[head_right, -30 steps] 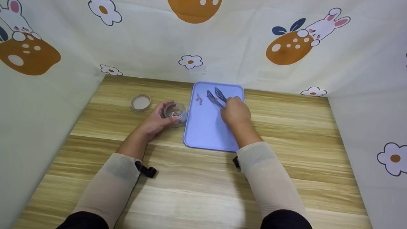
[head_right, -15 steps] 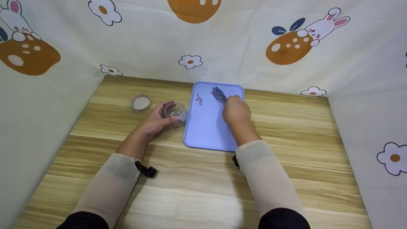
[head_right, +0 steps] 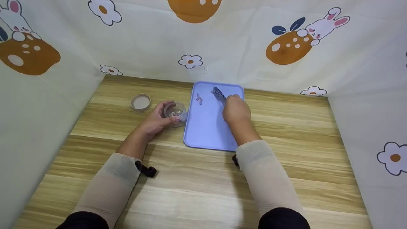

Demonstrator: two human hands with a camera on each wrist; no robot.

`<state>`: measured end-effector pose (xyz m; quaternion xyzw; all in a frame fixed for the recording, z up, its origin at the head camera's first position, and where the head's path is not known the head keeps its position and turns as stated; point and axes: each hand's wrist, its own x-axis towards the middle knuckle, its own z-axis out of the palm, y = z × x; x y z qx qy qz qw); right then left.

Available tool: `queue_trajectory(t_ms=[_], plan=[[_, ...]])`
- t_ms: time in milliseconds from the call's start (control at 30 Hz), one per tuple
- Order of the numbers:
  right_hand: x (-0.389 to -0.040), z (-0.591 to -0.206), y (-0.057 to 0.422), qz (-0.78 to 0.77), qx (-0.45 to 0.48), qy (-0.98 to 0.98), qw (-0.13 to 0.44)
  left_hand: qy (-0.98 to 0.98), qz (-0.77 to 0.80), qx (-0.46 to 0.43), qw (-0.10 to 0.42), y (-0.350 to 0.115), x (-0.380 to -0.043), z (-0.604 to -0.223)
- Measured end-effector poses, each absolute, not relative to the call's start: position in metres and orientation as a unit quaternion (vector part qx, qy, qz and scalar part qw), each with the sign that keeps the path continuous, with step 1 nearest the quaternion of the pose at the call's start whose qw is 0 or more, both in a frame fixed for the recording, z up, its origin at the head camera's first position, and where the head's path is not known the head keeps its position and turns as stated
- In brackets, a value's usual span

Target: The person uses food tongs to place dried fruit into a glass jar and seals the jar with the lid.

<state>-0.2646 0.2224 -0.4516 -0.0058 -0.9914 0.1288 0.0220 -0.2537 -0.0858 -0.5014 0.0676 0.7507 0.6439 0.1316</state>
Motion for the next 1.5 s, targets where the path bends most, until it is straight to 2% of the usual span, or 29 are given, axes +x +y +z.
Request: queue_trajectory(t_ms=[833,1133,1500], plan=[[-0.239,-0.434,0.21,0.172,0.019,-0.984,0.051,0.758,0.638,0.063,0.125,-0.086,-0.254,-0.503],[-0.223,-0.432,0.198,0.176,0.063,-0.978,0.091,0.751,0.642,0.069,0.134,-0.086,-0.255,-0.503],[-0.201,-0.425,0.178,0.192,0.075,-0.975,0.087,0.767,0.626,0.061,0.127,-0.087,-0.255,-0.504]])
